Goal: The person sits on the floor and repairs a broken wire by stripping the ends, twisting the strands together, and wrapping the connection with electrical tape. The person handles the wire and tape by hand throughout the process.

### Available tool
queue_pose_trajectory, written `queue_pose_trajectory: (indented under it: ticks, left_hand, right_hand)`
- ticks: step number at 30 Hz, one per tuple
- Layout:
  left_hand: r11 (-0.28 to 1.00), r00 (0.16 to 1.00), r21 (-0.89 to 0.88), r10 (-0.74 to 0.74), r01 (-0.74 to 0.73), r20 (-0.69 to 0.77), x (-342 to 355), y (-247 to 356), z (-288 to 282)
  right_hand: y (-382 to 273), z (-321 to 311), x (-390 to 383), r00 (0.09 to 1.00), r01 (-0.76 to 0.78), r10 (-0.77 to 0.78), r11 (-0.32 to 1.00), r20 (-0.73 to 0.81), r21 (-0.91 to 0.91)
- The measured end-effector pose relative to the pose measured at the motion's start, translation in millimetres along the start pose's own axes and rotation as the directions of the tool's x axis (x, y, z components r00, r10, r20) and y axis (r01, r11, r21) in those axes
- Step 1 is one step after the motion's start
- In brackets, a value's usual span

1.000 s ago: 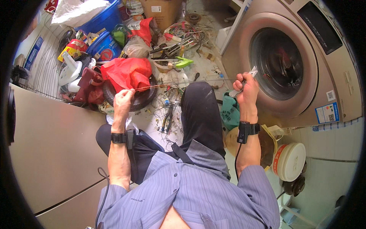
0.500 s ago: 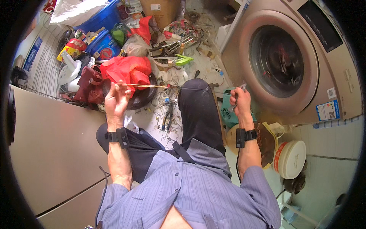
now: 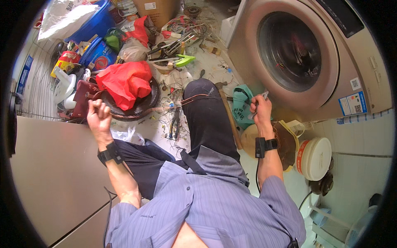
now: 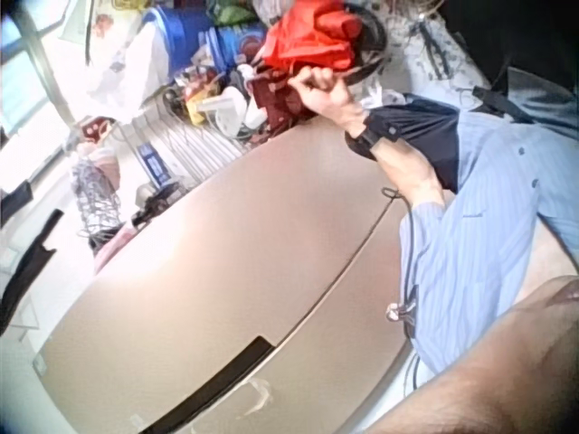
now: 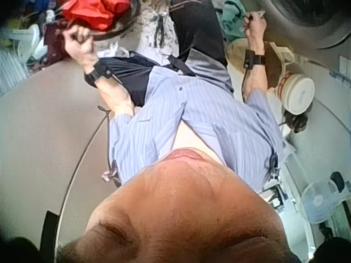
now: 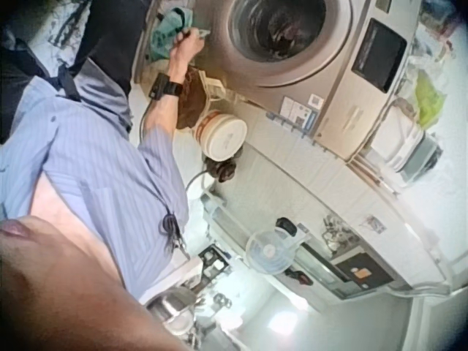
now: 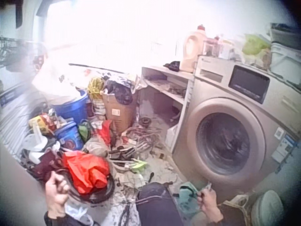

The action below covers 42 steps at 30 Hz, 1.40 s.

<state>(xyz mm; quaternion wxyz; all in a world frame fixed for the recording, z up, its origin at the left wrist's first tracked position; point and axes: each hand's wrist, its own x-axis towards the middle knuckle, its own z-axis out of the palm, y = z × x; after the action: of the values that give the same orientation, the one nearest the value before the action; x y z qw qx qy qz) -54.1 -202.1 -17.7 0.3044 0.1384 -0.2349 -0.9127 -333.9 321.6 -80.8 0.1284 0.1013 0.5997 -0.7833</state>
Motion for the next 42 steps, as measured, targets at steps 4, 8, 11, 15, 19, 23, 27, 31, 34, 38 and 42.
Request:
queue_pose_trajectory:
  ticks: [4,8,11,15,19,23,27,31,34,38,42]
  left_hand:
    - [0.801,0.991,0.594,-0.125,0.071,0.051,-14,-70,33]
    - [0.585,0.976,0.808,-0.21,0.075,0.062,-32,-129,74]
    - [0.495,0.965,0.86,-0.138,-0.127,0.223,-41,-166,101]
    - [0.228,0.943,0.931,-0.111,-0.284,0.315,-50,-195,117]
    - [0.095,0.895,0.902,-0.123,-0.42,0.429,-52,-210,124]
    - [0.006,0.867,0.87,-0.092,-0.492,0.491,-53,-221,128]
    - [0.022,0.848,0.849,-0.044,-0.527,0.528,-44,-222,126]
    - [0.052,0.911,0.917,-0.108,-0.395,0.398,-36,-216,127]
    - [0.086,0.902,0.903,-0.071,-0.42,0.426,-38,-213,132]
    - [0.111,0.894,0.892,-0.047,-0.439,0.445,-41,-209,137]
    - [0.125,0.878,0.877,-0.067,-0.465,0.475,-42,-209,138]
  right_hand:
    - [-4,19,-5,0.996,0.049,-0.037,0.985,0.079,-0.163]
    - [-13,40,-15,0.986,0.038,0.015,0.948,0.163,-0.316]
    - [-19,55,-29,0.976,0.106,-0.02,0.913,0.215,-0.394]
    - [-28,71,-46,0.946,0.165,-0.004,0.867,0.323,-0.471]
    - [-29,85,-52,0.886,0.254,0.011,0.825,0.464,-0.504]
    - [-16,102,-47,0.807,0.48,-0.154,0.733,0.57,-0.482]
    - [-13,106,-44,0.783,0.569,-0.192,0.604,0.592,-0.557]
    - [-21,108,-49,0.741,0.596,-0.264,0.682,0.617,-0.424]
    - [-30,112,-54,0.709,0.639,-0.295,0.653,0.64,-0.407]
    - [-34,118,-59,0.687,0.645,-0.27,0.656,0.675,-0.393]
    - [-35,121,-63,0.649,0.65,-0.258,0.677,0.715,-0.346]
